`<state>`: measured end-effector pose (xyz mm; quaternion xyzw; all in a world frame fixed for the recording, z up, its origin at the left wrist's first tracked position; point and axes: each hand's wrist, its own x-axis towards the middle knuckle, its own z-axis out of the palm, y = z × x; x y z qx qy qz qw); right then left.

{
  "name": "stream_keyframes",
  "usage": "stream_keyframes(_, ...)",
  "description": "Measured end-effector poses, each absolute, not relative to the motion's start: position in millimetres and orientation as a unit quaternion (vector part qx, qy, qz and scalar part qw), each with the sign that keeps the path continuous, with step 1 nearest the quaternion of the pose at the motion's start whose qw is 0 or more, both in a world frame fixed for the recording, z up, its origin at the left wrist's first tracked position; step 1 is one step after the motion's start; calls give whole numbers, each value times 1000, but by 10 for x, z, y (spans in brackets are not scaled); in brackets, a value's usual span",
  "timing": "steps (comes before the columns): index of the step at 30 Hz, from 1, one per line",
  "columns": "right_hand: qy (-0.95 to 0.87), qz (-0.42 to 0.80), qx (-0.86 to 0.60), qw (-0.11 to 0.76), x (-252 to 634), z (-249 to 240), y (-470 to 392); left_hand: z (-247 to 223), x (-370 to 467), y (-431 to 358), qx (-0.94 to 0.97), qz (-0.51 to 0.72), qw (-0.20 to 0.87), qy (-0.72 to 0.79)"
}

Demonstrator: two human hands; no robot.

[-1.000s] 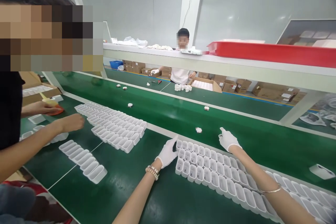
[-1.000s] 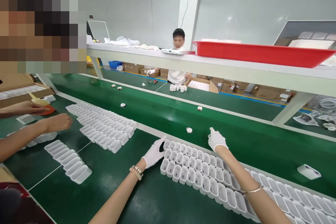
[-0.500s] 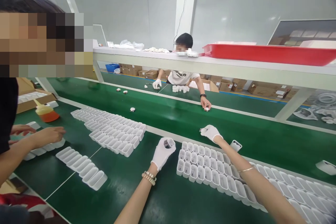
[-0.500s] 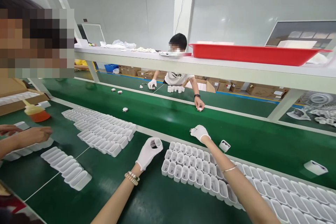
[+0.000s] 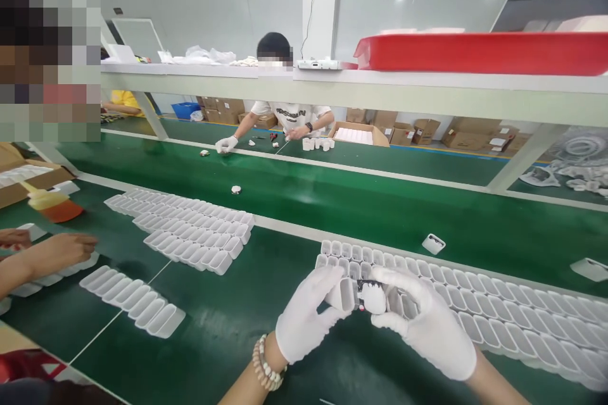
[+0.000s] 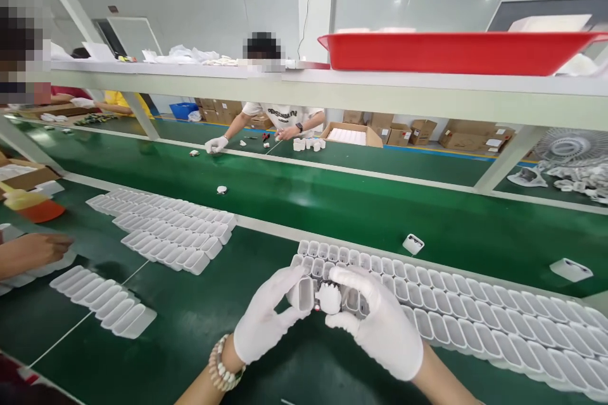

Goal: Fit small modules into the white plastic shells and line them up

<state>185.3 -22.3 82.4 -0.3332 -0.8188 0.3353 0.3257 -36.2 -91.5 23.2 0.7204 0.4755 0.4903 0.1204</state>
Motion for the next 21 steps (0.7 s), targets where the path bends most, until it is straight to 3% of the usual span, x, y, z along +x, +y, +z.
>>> stream_keyframes(8,-808,401,-308,302,1776,788,-291,271,-351,-941,744,468,96,467)
stream_keyframes(14,-850,350,-313,238,1760,817,-313,306,-340,-934,753,466,100,454)
stream_keyframes(21,-875,261,-337,231,1773,773,-364,284,-349,-930,756,458,102,456)
